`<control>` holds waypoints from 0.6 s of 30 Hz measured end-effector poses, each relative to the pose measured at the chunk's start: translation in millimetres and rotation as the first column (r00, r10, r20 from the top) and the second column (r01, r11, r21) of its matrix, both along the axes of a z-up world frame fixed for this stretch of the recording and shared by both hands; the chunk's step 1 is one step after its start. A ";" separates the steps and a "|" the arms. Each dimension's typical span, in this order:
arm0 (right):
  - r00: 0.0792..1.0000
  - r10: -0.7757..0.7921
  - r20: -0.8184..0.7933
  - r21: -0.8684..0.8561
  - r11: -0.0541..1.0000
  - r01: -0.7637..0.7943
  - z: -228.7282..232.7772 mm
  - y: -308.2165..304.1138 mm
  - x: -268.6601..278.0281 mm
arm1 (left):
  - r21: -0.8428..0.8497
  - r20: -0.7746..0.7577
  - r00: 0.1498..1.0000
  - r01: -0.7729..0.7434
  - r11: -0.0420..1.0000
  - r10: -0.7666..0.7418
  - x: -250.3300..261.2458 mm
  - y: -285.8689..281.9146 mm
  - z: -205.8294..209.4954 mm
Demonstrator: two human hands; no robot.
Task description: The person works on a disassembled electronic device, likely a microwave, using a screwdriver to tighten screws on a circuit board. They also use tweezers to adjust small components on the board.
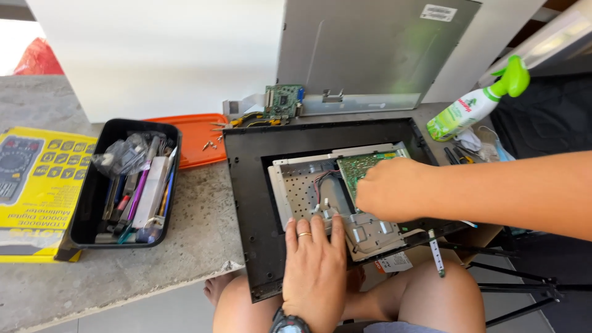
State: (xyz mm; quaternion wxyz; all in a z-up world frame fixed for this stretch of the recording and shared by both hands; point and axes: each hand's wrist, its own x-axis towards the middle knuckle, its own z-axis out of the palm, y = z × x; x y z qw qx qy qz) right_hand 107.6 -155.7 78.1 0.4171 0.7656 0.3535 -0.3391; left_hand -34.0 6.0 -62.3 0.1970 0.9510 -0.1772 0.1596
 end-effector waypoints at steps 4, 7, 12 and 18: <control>0.987 -0.139 0.086 0.175 0.977 0.122 19.8 27.0 -1.9 | -0.084 -0.174 0.980 0.084 0.993 -0.098 6.9 3.0 6.6; 0.934 -0.321 0.157 0.406 0.883 0.235 21.7 29.2 -6.8 | -0.264 -0.178 0.975 0.080 0.961 -0.130 11.3 5.7 26.1; 0.871 -0.367 0.328 0.886 0.439 -0.149 3.1 2.1 -25.7 | -0.455 -0.120 0.974 0.118 0.883 -0.192 31.8 -10.1 59.6; 0.867 -0.440 0.233 0.907 -0.224 -0.358 -5.7 -11.6 -48.3 | -0.716 -0.017 0.931 0.243 0.655 -0.364 63.5 -40.9 70.3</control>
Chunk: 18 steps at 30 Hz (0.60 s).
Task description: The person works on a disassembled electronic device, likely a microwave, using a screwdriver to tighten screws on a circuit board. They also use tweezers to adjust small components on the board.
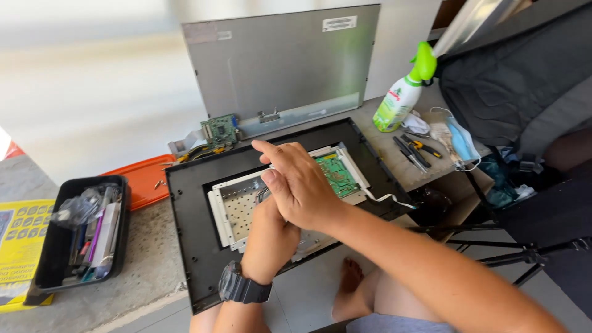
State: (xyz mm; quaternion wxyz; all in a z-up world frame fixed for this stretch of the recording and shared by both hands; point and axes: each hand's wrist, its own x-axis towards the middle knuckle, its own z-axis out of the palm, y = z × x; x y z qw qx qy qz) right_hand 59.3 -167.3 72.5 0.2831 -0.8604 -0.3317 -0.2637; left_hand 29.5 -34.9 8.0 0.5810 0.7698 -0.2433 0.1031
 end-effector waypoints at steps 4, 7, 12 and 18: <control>0.986 -0.009 -0.166 0.243 0.969 0.050 -2.2 -17.5 -3.0 | 0.004 0.114 0.993 -0.017 1.000 0.017 5.3 -11.4 -15.6; 0.961 -0.128 -0.245 0.386 0.896 0.218 -8.4 -68.6 6.0 | -0.014 0.076 0.994 0.078 0.997 -0.076 -0.6 -15.5 -0.8; 0.890 -0.352 -0.289 0.323 0.840 0.437 -47.4 -235.5 14.0 | -0.028 0.143 0.990 0.004 1.000 0.000 -0.4 -28.1 2.1; 0.656 -0.745 -0.122 -0.097 0.667 0.739 -128.6 -399.2 19.7 | 0.013 0.192 0.981 -0.007 1.000 0.004 -3.0 -20.7 14.7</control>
